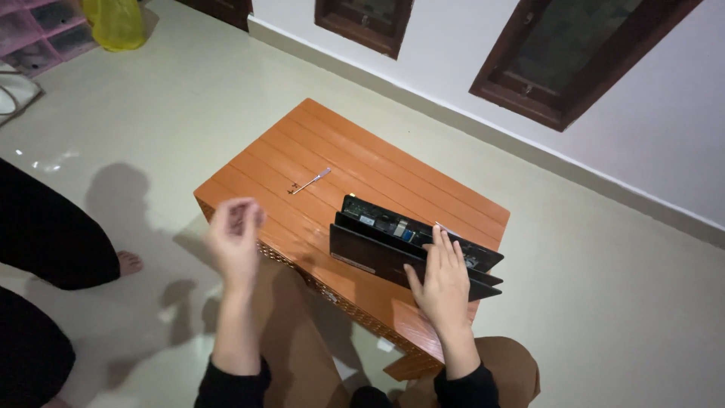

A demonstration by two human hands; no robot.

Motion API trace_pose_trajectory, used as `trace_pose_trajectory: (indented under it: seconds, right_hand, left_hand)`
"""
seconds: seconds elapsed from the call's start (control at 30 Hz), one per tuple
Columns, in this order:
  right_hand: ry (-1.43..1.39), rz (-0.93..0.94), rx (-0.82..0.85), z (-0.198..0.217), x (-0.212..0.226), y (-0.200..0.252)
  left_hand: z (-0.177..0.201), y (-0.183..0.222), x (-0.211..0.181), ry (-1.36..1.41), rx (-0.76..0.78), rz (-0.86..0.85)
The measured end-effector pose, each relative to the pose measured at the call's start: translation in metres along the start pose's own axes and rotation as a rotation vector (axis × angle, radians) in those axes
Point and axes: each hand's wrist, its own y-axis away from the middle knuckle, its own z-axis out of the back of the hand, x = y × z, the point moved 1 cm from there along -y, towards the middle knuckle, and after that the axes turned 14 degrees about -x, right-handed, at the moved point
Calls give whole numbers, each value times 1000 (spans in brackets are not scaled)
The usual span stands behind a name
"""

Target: Using a prying tool to separate the bottom cover of a laptop from its chassis during disassembly.

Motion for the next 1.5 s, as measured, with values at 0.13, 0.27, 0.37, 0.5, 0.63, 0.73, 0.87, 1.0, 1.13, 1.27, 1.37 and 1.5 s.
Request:
trace_pose_trajectory:
  seconds: [0.13, 0.27, 0.37, 0.5, 0.63, 0.73, 0.87, 1.0, 1.13, 1.27, 1.37, 1.5]
  right_hand:
    - [4, -7, -20, -5, -4, 0]
    - [-22, -3, 20, -3, -5, 4]
    - [-26, 7, -6, -7, -6, 3]
    - [-28, 11, -50, -8, -4, 7]
    - [-26, 2, -49, -8, -4, 5]
    - [-29, -18, -15, -1, 2, 2]
    - [-91, -27, -34, 11, 10, -9]
    - [-80, -12, -24, 5, 4, -4]
    - [-132, -10, -6, 9, 3, -9]
    - [-112, 5, 23, 11, 0, -10]
    - [-89, 13, 40, 17, 1, -11]
    - [-81, 3, 59, 28, -1, -10]
  left_hand:
    - [2, 26, 19, -61, 141, -173]
    - [47, 43, 75, -248, 57, 35]
    - [68, 44, 90, -283, 50, -42]
    - [72, 47, 69, -330, 53, 169]
    - [29, 71, 30, -444, 99, -1]
    - [-14, 108, -7, -325, 315, -474]
    - [-68, 155, -42, -239, 725, -763]
    - [-99, 167, -50, -114, 882, -705]
    - [-110, 164, -44, -127, 816, -688]
    - [-115, 164, -40, -172, 784, -748]
    - [-118, 165, -32, -238, 789, -759]
    - [-116, 176, -12, -290, 794, -766]
